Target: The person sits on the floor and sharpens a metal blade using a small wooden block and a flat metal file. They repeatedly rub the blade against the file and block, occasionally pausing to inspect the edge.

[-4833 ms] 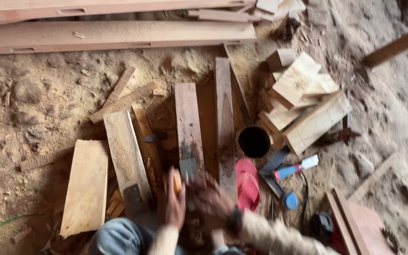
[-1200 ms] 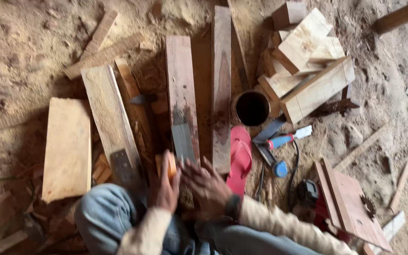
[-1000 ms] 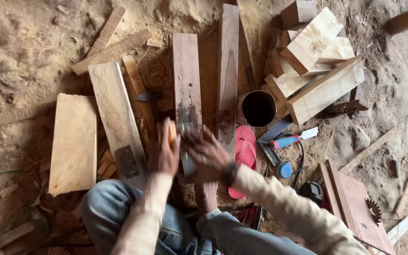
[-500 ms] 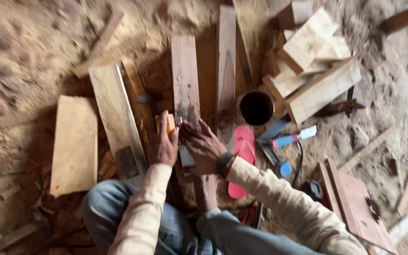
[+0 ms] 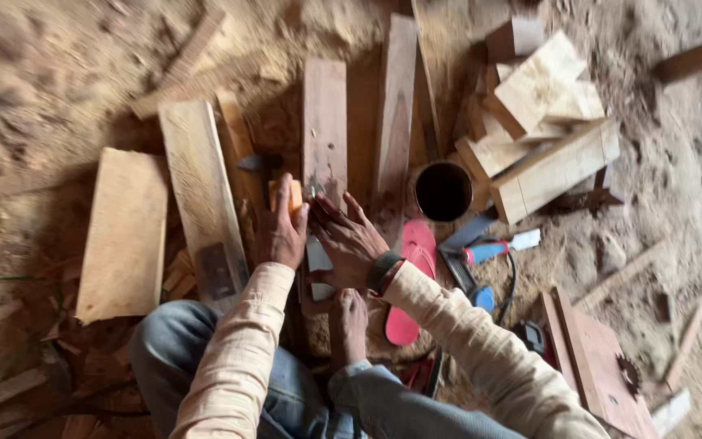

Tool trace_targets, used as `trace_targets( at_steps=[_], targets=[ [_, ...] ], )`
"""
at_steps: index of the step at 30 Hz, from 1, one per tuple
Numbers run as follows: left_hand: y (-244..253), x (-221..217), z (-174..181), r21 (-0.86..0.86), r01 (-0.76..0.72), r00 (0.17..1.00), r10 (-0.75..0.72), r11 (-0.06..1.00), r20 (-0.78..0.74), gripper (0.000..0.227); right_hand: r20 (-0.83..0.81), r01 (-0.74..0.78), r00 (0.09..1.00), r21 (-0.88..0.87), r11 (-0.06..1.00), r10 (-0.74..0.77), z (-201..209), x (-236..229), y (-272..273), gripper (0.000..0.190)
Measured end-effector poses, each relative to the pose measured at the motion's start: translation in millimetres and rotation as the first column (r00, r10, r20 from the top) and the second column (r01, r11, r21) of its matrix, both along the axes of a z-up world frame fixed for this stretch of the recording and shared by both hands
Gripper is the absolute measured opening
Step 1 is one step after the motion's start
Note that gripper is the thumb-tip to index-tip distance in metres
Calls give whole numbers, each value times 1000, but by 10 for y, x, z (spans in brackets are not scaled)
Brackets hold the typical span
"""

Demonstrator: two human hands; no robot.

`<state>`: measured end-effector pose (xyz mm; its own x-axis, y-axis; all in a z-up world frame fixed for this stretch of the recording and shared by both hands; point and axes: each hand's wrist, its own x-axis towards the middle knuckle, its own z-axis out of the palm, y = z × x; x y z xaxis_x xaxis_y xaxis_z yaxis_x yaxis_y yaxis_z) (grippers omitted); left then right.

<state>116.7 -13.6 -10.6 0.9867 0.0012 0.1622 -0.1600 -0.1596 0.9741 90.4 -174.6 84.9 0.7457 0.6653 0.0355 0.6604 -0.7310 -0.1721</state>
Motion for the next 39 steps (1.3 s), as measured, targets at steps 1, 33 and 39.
trace_targets(
  at_steps=[1, 33, 39],
  targets=[
    [0, -17, -5, -23, 21, 999, -22, 1000, -23, 62, 13, -10, 1000, -11, 1000, 11, -53, -28, -18, 106],
    [107, -875, -24, 150, 115, 959, -70, 982, -275, 68, 156, 151, 979, -147, 978, -128, -213, -817, 49, 102],
    [146, -878, 181, 418, 53, 970, 52, 907, -236, 64, 118, 9, 993, -23, 1000, -6, -64, -708, 32, 94]
  ],
)
